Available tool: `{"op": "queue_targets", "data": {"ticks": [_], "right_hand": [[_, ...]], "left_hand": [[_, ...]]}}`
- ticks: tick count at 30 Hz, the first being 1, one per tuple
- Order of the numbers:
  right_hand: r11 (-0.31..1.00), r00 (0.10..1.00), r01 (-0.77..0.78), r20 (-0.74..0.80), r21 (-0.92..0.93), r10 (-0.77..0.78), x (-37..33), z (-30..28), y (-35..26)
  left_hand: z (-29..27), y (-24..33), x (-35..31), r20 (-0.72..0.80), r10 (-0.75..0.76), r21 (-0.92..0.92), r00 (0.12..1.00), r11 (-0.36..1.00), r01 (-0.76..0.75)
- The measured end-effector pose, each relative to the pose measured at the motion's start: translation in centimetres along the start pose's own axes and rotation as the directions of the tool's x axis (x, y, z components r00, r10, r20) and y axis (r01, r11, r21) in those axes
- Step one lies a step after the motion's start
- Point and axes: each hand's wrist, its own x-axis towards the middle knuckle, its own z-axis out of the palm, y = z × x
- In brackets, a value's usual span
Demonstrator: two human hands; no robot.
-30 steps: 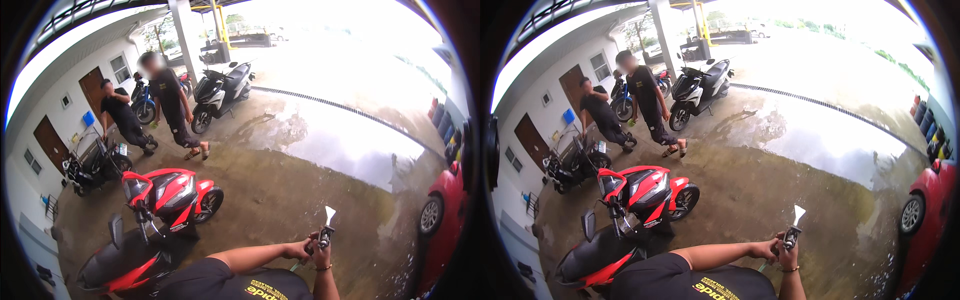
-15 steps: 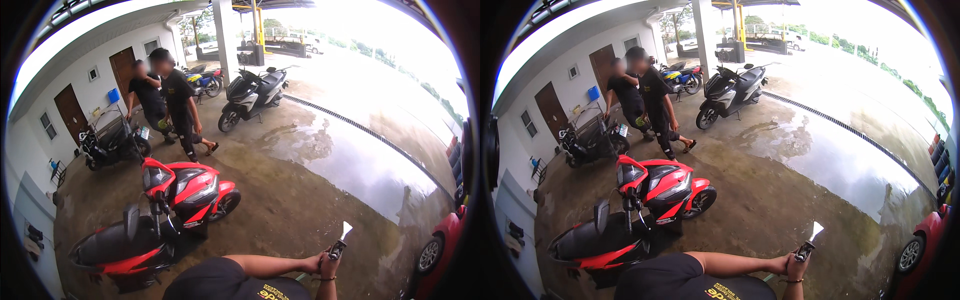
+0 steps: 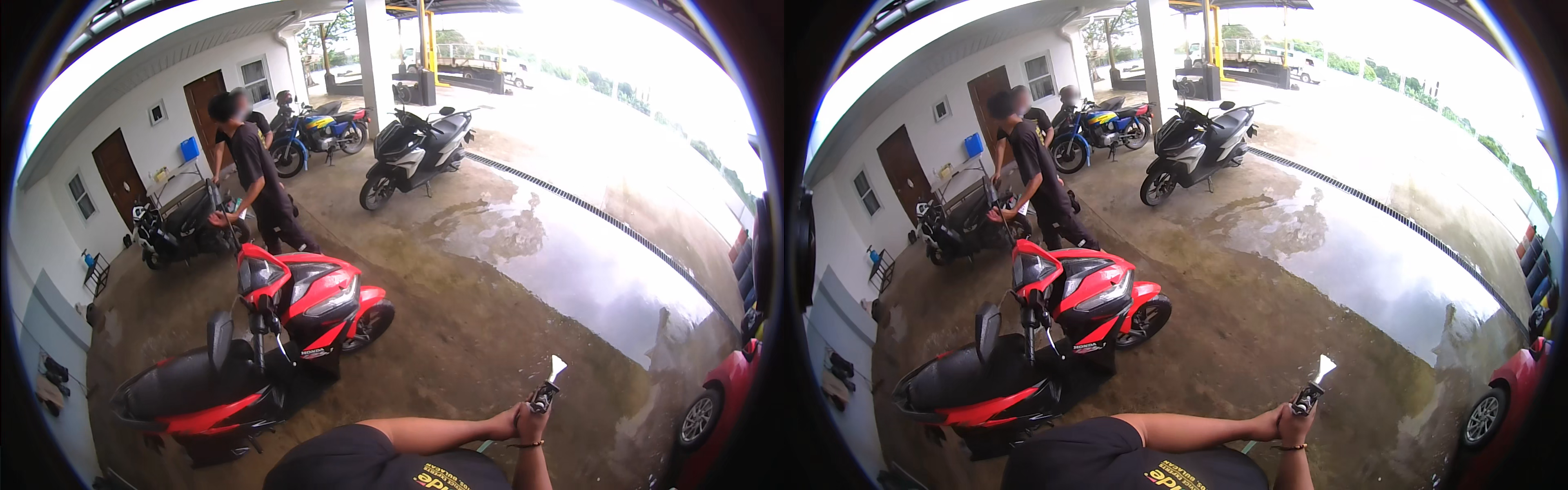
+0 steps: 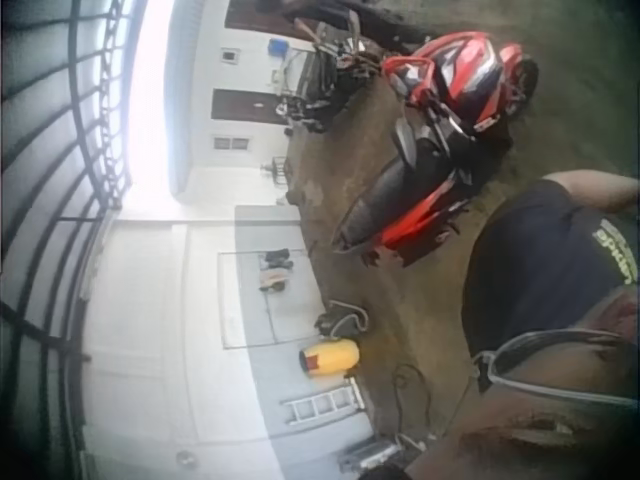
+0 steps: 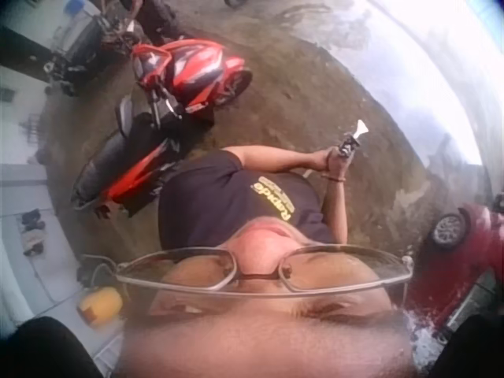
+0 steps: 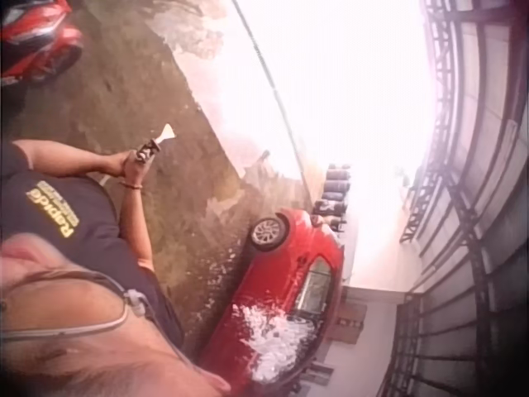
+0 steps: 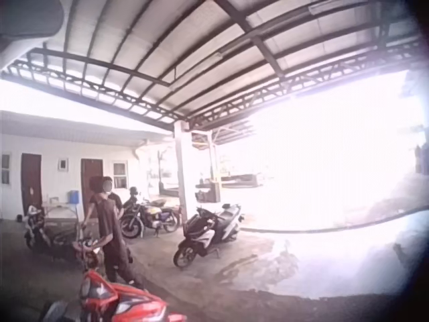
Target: The person applies foam to a car and a motorcycle using a sprayer. They spray foam onto the side windows and panels of a red car before moving to a red motorcycle and covering its body and wheels with foam.
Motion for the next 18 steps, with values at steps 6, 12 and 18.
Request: {"op": "queue_targets", "data": {"ticks": [6,12,18], "right_hand": [[0.999,0.999,0.015,0.039,-0.051,-0.013,-0.5,-0.1,-0.4],[0.999,0.997,0.034,0.073,-0.028,-0.032,-0.8,1.6,-0.3],[0.996,0.995,0.024,0.102,-0.091,-0.014,-0.3,1.7,0.7]], "left_hand": [[0.3,0.7,-1.3,-0.029,-0.015,-0.088,0.999,0.996,0.013],[-0.6,0.0,-2.0,-0.082,0.035,-0.007,0.996,0.999,-0.036],[-0.9,0.7,-2.5,-0.119,0.03,0.024,0.992,0.999,-0.028]]}}
